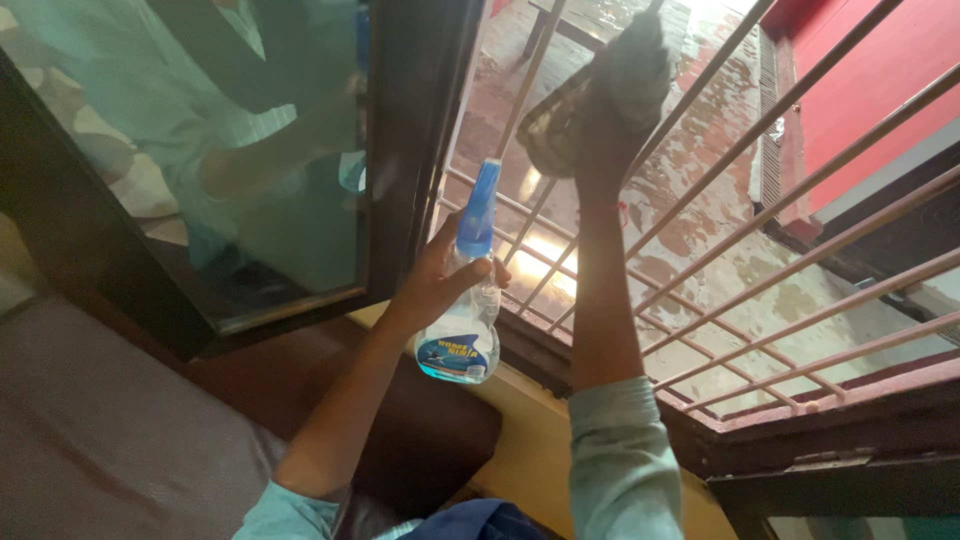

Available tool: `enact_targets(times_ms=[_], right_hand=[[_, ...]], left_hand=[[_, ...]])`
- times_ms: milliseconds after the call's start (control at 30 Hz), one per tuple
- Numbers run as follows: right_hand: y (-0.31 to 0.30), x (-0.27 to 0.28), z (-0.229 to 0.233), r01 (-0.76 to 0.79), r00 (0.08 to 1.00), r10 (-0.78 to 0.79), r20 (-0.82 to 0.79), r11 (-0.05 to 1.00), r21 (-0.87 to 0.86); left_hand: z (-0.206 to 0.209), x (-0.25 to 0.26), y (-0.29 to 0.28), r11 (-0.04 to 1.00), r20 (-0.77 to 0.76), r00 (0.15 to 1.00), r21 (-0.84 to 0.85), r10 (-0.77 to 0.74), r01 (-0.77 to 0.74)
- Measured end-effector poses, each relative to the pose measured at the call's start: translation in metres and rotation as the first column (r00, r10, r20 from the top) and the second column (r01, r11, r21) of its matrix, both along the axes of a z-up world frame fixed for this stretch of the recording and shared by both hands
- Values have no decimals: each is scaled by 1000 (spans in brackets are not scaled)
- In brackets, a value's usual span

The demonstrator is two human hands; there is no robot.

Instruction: The person sprays a window with a cleaning solution and wipes the glass with a cloth. They repeatedly spray and wipe the same area of the window, focusing on the lower section near the metal grille.

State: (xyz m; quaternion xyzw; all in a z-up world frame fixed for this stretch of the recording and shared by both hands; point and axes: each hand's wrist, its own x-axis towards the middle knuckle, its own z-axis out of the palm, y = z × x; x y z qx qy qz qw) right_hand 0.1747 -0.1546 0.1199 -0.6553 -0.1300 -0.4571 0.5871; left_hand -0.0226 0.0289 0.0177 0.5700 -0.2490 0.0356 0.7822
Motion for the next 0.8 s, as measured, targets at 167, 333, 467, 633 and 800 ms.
enact_targets(times_ms=[167,333,467,633,800], right_hand=[[0,9,-53,-78,995,85,-58,990,119],[-3,0,-141,-133,990,135,39,990,-50],[3,-5,-163,84,981,-93,-168,994,-63],[-4,12,-140,-63,996,64,58,998,-29],[-9,9,-14,41,996,-43,79,999,33]], left_hand=[[-4,-7,-4,999,54,998,-7,32,-32],[-9,-7,-2,999,60,998,-31,19,-17],[-8,-8,-1,999,22,1000,-31,14,-13],[-11,-7,-1,1000,21,1000,-24,15,-14],[-12,-6,0,998,43,999,-57,-11,13]])
